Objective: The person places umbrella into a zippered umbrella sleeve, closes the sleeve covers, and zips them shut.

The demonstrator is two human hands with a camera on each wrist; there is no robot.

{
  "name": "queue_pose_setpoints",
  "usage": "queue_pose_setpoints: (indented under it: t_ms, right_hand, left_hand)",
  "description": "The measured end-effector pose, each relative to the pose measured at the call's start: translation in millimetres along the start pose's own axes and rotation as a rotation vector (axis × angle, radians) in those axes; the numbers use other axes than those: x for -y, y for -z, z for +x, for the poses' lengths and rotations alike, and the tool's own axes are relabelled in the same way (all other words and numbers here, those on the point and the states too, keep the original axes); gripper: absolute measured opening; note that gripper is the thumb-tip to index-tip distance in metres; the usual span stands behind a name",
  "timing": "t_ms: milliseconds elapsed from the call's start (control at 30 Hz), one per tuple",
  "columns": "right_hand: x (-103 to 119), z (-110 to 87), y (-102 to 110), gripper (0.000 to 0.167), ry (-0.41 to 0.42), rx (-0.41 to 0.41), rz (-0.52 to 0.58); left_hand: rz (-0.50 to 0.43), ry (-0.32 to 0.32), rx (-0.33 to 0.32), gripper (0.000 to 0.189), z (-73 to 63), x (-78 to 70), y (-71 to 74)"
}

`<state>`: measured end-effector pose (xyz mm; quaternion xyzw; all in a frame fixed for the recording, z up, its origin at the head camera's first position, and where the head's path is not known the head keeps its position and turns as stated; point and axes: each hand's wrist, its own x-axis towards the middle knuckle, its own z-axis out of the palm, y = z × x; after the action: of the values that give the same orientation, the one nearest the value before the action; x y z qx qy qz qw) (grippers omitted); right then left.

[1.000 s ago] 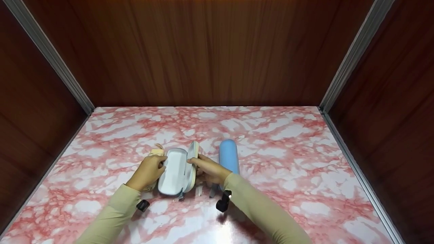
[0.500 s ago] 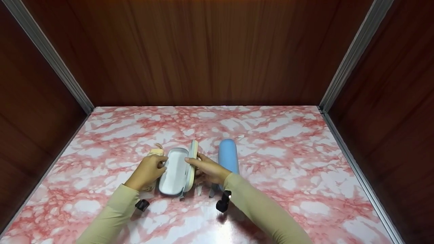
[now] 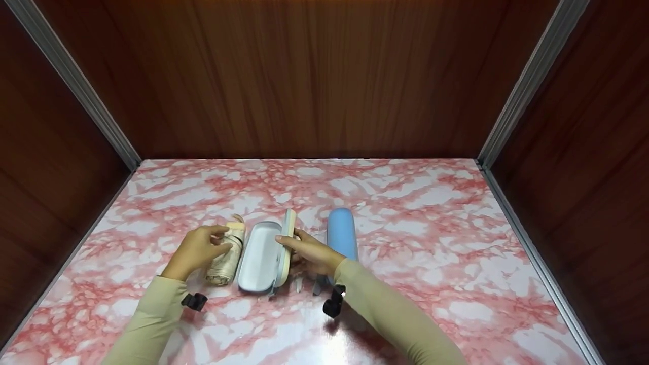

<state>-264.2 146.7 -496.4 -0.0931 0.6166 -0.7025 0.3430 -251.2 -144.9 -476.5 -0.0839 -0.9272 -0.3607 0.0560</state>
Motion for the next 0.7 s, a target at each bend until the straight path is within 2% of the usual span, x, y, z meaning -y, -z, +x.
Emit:
queue_pose_setpoints:
  t_ms: [133,200,300,467,700]
  right_hand:
    - [0,-0.3,0,0.078,-0.009,-0.005,-0.004]
    - [0,-0.5,0,0.078,-0.006,0.001,-0.008]
    - [0,-0.9,0,0.076,0.006,0.019,-0.008]
    - [-1,-0.8,1,0.075,0.019,0.032,-0.008]
    - [0,-2.0,0,0.076,0.004,0.007,-0.008]
  left_hand:
    - [0.010,0.108,0.070,0.050,-1.4,4.5,7.8]
    - [-0.022,0.172,0.123,0.054,-2.4,6.1,10.5]
    - [-0.062,0.221,0.189,0.065,-4.0,7.8,11.7]
    - [-0.066,0.204,0.234,0.080,-4.8,10.0,5.9]
    - [-0.051,0.224,0.227,0.082,-3.1,13.5,-1.3]
